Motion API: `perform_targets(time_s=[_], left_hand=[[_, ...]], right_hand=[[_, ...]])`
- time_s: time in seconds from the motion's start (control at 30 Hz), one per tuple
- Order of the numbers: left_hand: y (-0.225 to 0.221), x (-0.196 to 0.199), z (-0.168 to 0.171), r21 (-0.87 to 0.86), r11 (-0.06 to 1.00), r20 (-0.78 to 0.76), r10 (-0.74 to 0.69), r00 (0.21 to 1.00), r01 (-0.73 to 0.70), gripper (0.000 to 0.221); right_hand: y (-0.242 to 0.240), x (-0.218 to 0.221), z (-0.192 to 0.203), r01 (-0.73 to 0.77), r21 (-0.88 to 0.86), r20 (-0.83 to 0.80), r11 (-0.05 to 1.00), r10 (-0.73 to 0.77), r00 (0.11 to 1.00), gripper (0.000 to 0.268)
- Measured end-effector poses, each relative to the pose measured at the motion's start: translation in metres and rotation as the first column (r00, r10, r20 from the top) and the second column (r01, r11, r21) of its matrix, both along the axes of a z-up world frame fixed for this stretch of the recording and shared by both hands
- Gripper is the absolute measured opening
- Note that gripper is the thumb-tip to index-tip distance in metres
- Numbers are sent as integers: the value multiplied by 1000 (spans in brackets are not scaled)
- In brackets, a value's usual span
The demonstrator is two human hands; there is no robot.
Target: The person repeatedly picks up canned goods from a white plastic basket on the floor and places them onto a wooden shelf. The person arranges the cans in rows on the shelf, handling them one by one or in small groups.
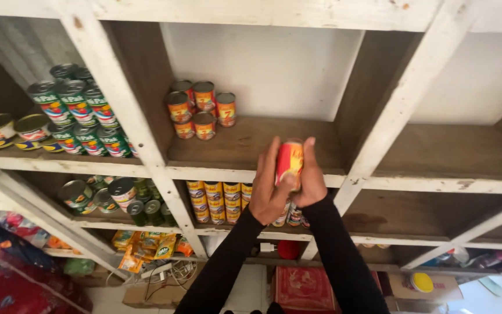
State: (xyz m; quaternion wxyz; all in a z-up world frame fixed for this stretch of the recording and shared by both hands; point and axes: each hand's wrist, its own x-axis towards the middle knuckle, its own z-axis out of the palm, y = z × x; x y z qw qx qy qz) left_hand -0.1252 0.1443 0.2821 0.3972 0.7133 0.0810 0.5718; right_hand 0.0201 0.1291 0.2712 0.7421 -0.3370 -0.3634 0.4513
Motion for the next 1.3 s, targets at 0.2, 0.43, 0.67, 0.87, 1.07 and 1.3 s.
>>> perform_targets(time_s=[0.2,0.43,0.67,0.87,1.07,1.3], left_hand=[[27,-14,-7,212,977,-17,25,1000,-21,94],[47,-13,-21,185,962,59,194,979,-201,81],[67,-2,-31,362,821,44,458,888,-441,59],[69,-3,-11,177,941,-19,296,955,-288,53],[110,-1,10,223,953,-116,236,965,-206,78],[157,-9,45,112,994,-286,17,958,15,81]], right_hand=[[2,-3,25,-273,-93,-224,958,247,943,54],[10,-19,24,-367,55,-214,929,370,904,28],[55,-13,-15,-6,54,-76,999,10,997,30],[78,-12,11,93,95,-67,991,-86,994,37],[107,11,12,126,167,110,978,-145,983,48],[117,13,23,9,121,223,993,-36,974,70]])
